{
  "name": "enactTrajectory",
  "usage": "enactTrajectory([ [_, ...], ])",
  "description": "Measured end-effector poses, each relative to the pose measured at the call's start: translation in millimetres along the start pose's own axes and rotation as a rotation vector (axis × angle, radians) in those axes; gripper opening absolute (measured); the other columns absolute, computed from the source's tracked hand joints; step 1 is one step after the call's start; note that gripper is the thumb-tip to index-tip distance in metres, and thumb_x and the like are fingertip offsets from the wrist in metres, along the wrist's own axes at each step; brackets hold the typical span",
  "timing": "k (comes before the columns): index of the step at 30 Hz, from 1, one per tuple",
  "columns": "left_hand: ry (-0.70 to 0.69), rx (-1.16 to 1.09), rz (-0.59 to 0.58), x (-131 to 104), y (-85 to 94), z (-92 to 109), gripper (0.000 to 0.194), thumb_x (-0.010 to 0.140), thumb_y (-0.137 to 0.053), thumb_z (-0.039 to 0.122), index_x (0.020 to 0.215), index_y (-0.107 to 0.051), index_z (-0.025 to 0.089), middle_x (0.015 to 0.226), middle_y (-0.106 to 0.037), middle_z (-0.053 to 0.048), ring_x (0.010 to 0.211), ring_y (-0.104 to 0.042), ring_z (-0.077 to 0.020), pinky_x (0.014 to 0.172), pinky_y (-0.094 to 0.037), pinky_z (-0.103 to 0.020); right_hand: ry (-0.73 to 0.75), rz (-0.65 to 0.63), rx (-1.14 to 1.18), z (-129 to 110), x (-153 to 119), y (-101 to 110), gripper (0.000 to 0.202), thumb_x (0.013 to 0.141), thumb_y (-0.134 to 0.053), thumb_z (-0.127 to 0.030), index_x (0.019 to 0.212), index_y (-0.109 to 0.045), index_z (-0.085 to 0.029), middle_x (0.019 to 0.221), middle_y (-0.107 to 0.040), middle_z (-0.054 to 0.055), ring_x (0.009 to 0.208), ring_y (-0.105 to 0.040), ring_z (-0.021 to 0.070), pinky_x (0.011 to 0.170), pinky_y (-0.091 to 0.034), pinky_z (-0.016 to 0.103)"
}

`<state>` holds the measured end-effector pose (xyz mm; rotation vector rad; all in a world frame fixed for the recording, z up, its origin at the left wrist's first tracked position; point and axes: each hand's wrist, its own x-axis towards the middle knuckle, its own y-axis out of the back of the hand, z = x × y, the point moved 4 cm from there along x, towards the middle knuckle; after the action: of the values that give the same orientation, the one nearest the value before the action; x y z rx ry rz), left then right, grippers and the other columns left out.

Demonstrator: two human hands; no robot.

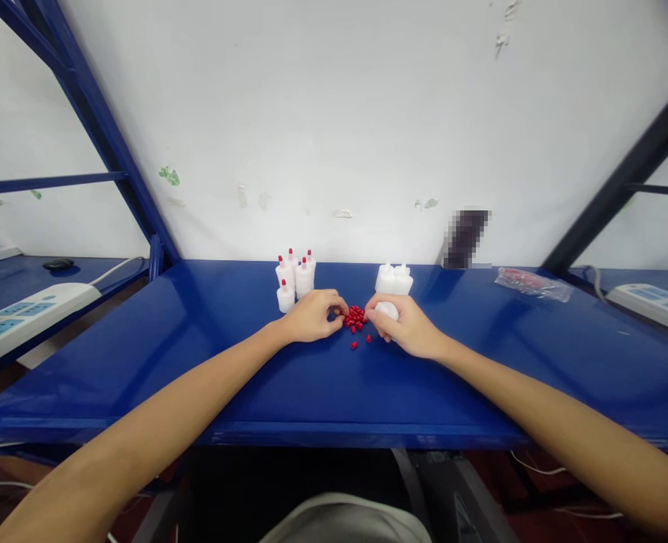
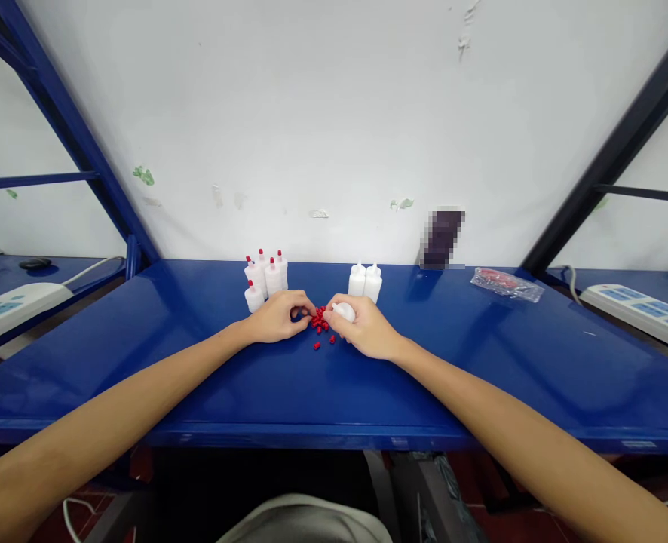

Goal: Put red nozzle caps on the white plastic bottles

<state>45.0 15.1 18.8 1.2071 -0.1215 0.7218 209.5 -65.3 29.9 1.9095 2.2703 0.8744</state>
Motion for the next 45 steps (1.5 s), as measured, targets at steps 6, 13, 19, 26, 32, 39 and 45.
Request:
enactTrajectory([
  [6,0.026,-0.067,-0.004,1,-0.2,-4,0.013,0.077,-0.062,0.011,0.083,-0.072,0.015,0.069,-0.062,0.001,0.060,-0.055,-0.0092,0.061,-0.044,-0.022,0.008,0.182,-0.048,5,3,8,0.033,0.082,-0.070,-0.049,0.076,-0.056,-0.019,0.054,-0.052,-0.005,0.047,-0.045,0.0108,0.047,-0.037,0.024],
  [13,0.028,-0.089,-0.048,1,0.7,-5,0.017,0.076,-0.063,0.011,0.088,-0.073,0.014,0.068,-0.062,0.001,0.059,-0.054,-0.0091,0.060,-0.044,-0.022,0.079,0.299,-0.089,0,3,9,0.041,0.069,-0.080,-0.050,0.064,-0.053,-0.020,0.056,-0.051,-0.002,0.051,-0.042,0.0113,0.047,-0.034,0.025],
  [19,0.042,-0.092,-0.077,1,1.9,-5,0.020,0.075,-0.063,0.010,0.092,-0.074,0.013,0.069,-0.065,0.000,0.060,-0.056,-0.0100,0.062,-0.045,-0.022,0.165,0.499,-0.121,-6,-7,16,0.033,0.071,-0.077,-0.038,0.061,-0.051,-0.021,0.055,-0.051,-0.002,0.050,-0.042,0.0116,0.050,-0.037,0.027],
  [26,0.035,-0.125,-0.099,0,3.0,-6,0.017,0.075,-0.064,0.012,0.088,-0.073,0.012,0.069,-0.065,-0.001,0.061,-0.056,-0.0103,0.060,-0.046,-0.022,0.276,0.374,0.310,12,-11,18,0.025,0.076,-0.061,-0.044,0.078,-0.061,-0.019,0.058,-0.056,0.001,0.049,-0.049,0.0156,0.046,-0.037,0.029],
  [32,0.085,-0.158,-0.221,1,5.5,-6,0.014,0.078,-0.065,0.019,0.088,-0.072,0.013,0.065,-0.063,0.001,0.057,-0.054,-0.0095,0.057,-0.043,-0.022,0.204,0.377,0.289,14,-9,18,0.023,0.075,-0.057,-0.042,0.073,-0.061,-0.019,0.057,-0.055,0.002,0.048,-0.050,0.0170,0.046,-0.038,0.030],
  [39,0.056,-0.064,-0.214,1,5.7,2,0.011,0.079,-0.065,0.019,0.088,-0.069,0.014,0.082,-0.068,-0.003,0.070,-0.061,-0.0133,0.065,-0.047,-0.024,0.165,0.376,0.015,10,-8,15,0.024,0.084,-0.057,-0.042,0.073,-0.058,-0.020,0.055,-0.055,0.000,0.048,-0.050,0.0157,0.051,-0.040,0.030],
  [45,0.053,-0.049,-0.110,2,6.5,5,0.010,0.084,-0.064,0.021,0.091,-0.068,0.015,0.079,-0.067,-0.001,0.066,-0.059,-0.0127,0.070,-0.048,-0.026,0.126,0.124,-0.077,6,-4,5,0.023,0.091,-0.055,-0.041,0.083,-0.058,-0.019,0.063,-0.057,-0.001,0.056,-0.053,0.0151,0.057,-0.041,0.028],
])
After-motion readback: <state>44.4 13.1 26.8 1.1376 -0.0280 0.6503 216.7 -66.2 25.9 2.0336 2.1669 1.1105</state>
